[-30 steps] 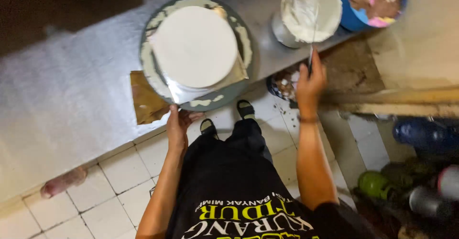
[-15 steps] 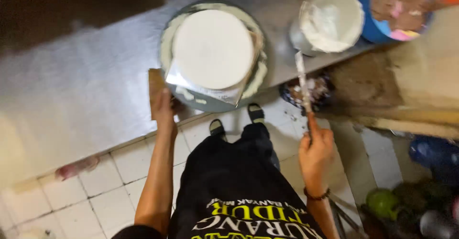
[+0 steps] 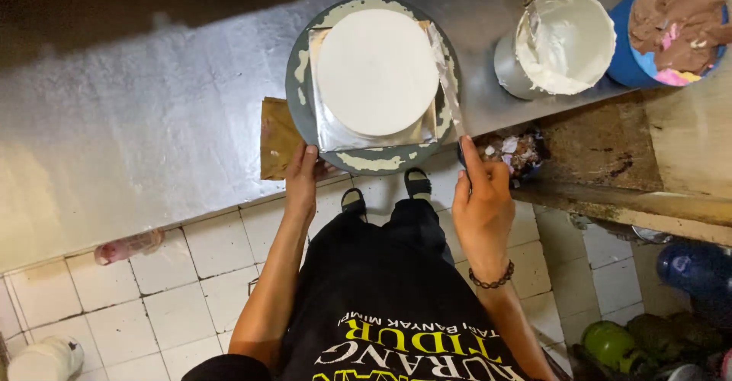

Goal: Applying and smoothing white icing onto a round cake using a palette knife, cleaning the base, and then stirring chocolate frosting in a separate bowl.

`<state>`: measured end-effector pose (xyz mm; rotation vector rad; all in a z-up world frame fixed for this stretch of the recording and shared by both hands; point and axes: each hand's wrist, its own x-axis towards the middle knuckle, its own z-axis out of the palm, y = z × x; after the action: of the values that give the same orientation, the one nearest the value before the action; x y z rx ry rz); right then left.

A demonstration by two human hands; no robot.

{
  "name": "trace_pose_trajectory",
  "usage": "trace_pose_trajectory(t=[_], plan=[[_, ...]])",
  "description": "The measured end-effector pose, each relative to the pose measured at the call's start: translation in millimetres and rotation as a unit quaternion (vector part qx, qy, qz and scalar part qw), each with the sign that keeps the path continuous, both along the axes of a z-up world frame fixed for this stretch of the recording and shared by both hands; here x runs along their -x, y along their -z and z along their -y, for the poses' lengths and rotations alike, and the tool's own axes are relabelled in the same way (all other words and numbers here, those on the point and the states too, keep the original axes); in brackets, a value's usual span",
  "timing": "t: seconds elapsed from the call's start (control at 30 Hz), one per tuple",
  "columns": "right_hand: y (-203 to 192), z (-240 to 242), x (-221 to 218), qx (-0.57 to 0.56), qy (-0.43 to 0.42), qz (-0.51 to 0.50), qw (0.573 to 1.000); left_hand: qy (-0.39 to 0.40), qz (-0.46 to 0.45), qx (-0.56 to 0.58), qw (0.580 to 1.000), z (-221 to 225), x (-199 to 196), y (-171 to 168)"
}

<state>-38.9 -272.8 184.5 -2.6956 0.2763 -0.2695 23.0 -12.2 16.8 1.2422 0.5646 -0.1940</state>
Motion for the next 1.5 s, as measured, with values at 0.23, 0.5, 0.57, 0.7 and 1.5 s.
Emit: trace_pose_trajectory(t=[0.23, 0.5, 0.57, 0.7, 1.5], plan=[[1, -14, -1, -0.008, -0.018, -0.018, 1.0, 0.014, -0.004, -0.015, 1.0, 8, 3, -19], [0, -12, -2, -0.177, -0.102, -0.073, 0.976, 0.042, 0.006, -0.01, 0.999, 12, 9, -32], [-19, -11, -5, -0.518, -0.126, -0.279, 0.799, 0.047, -0.012, -0.011, 0.999, 12, 10, -43], [27, 41, 19, -0.696, -0.144, -0.251, 0.658, 0.01, -0.013, -0.007, 1.0, 0, 13, -43], [145, 58, 98, 0.13, 0.059, 0.024, 0.99, 0.132, 0.245, -0.664, 0.694, -39, 9, -36]])
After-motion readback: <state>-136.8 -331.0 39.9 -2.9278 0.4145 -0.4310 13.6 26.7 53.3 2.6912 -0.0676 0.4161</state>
